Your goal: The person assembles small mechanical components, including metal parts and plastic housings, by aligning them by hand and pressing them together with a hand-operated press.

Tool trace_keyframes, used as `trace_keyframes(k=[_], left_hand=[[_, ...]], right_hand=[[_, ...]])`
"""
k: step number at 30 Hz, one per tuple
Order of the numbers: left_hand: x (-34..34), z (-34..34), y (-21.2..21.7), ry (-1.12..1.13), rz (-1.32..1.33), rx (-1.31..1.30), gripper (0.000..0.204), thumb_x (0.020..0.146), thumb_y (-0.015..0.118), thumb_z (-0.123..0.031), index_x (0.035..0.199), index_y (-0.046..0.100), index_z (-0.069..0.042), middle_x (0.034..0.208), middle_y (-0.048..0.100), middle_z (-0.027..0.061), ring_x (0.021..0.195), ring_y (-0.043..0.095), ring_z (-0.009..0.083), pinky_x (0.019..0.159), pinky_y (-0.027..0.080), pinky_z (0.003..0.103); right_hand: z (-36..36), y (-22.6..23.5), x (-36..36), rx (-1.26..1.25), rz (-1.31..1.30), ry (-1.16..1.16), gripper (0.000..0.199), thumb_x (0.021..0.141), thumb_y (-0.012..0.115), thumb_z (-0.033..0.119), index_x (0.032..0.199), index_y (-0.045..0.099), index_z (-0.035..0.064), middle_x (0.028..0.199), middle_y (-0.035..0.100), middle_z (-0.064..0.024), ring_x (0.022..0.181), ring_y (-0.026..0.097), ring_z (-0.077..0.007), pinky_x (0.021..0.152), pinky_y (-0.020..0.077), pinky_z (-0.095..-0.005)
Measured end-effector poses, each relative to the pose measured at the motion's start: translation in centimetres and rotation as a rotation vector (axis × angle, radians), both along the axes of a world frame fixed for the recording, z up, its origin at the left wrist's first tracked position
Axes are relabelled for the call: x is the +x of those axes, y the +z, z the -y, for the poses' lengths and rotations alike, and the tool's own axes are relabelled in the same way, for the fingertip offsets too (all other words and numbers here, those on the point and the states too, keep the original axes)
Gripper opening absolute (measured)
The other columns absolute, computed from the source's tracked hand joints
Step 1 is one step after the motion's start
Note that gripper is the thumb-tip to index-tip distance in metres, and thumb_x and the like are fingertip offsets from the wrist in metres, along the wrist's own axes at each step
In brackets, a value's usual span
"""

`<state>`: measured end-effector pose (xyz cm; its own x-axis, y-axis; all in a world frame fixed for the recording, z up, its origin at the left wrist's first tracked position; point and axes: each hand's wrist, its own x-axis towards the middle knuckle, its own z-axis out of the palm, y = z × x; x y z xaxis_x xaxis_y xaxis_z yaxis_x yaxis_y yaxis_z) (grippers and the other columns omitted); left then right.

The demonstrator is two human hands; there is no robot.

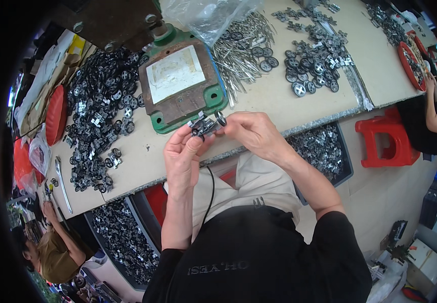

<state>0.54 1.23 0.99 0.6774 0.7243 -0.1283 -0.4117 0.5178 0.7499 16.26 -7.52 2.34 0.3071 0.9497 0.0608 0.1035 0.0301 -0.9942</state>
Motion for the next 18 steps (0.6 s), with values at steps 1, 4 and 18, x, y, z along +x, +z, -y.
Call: trace_keyframes(k=[1,4,18], left_hand=[[0.0,0.1,0.1,-0.031,0.019,-0.069,0.028,0.081,0.06,0.002,0.108,0.053,0.004,0.099,0.063,0.0134,0.087,0.062,0.0176,0.081,0.049,0.027],[-0.3,0.0,0.2,-0.128,0.03,-0.009,0.027,0.081,0.059,0.004,0.108,0.054,0.003,0.102,0.061,0.0135,0.092,0.06,0.0175,0.083,0.048,0.028],[3.2,-11.3,5.2,0.043,-0.544,0.754,0.025,0.071,0.068,-0.01,0.094,0.066,-0.001,0.083,0.065,0.0033,0.073,0.057,0.0082,0.067,0.044,0.021]], right_hand=[[0.1,-0.3,-0.3,0.009,0.002,0.004,0.03,0.086,0.059,0.026,0.082,0.063,-0.0034,0.066,0.056,-0.0025,0.058,0.047,-0.0078,0.052,0.0394,-0.0241],[0.1,-0.3,-0.4,0.038,-0.003,-0.058,0.018,0.08,0.065,0.015,0.079,0.062,-0.0023,0.069,0.056,-0.0029,0.059,0.049,-0.0082,0.052,0.0392,-0.0231],[-8.2,9.3,5.4,0.148,0.648,0.0,0.025,0.075,0.067,0.02,0.091,0.063,0.0011,0.075,0.061,-0.0087,0.064,0.057,-0.019,0.057,0.0453,-0.0307]])
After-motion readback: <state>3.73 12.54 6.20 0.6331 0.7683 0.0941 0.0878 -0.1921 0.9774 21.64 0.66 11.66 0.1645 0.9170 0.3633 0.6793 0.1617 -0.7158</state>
